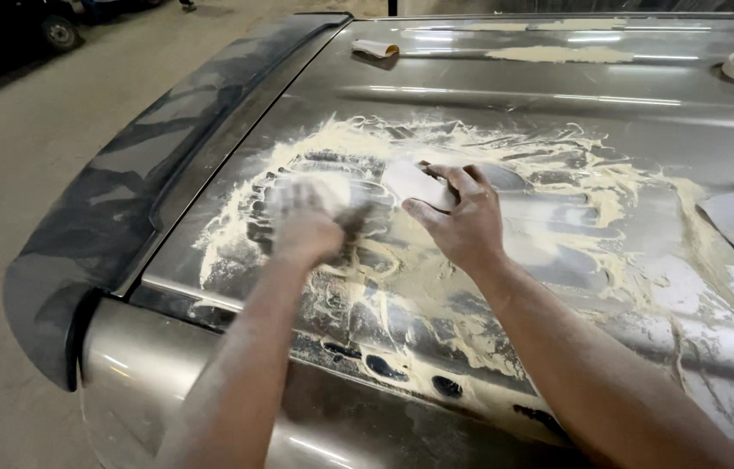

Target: The person sands a beige car hood with a sanding block, moving in circular and back-and-forth motions to smooth the surface. A second person briefly appears in the background while the sander continues working.

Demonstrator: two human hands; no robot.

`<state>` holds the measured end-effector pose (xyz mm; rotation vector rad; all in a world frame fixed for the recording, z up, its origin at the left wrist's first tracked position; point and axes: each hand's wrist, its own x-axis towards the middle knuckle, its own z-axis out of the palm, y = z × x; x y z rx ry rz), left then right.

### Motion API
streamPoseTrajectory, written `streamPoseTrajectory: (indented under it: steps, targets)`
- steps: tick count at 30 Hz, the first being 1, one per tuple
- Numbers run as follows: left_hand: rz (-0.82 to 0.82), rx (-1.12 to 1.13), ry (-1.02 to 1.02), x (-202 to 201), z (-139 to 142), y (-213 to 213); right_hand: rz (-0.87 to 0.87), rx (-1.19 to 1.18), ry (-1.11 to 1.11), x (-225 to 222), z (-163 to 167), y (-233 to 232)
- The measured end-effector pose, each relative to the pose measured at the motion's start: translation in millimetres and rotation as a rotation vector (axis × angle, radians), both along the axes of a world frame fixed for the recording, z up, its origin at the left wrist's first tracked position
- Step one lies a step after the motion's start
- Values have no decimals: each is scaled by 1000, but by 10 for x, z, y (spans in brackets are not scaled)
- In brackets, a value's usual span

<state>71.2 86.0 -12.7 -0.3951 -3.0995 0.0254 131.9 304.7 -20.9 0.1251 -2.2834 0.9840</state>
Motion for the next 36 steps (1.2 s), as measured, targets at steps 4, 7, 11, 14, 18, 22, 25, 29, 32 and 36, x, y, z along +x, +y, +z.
streamPoseTrajectory:
  steps: [4,7,11,14,18,22,25,29,32,36]
  targets:
    - [-123,123,-195,212,-99,304,25,40,-38,4,6,-17]
    - [49,693,-353,388,-3,253,52,77,-128,26,23,-56]
    - [60,1415,-340,482,123,70,87,216,-191,28,63,-128]
    - [-190,1555,-493,396,120,-43,115,206,-406,5,76,-164]
    - [-473,949,-253,175,49,-6,258,211,-86,-33,19,-155]
    - [-451,569,-238,63,33,83,327,-40,-302,-72,-84,-79]
    - [-473,590,-239,85,60,55,287,-194,-312,-98,-134,5]
    - [-407,718,-269,65,171,-96,201,-198,-254,-117,-140,65]
    - [-238,610,-302,53,253,-182,220,161,-321,-112,-107,18]
    - [-457,622,-110,88,243,-100,170,116,-343,-63,-22,-120]
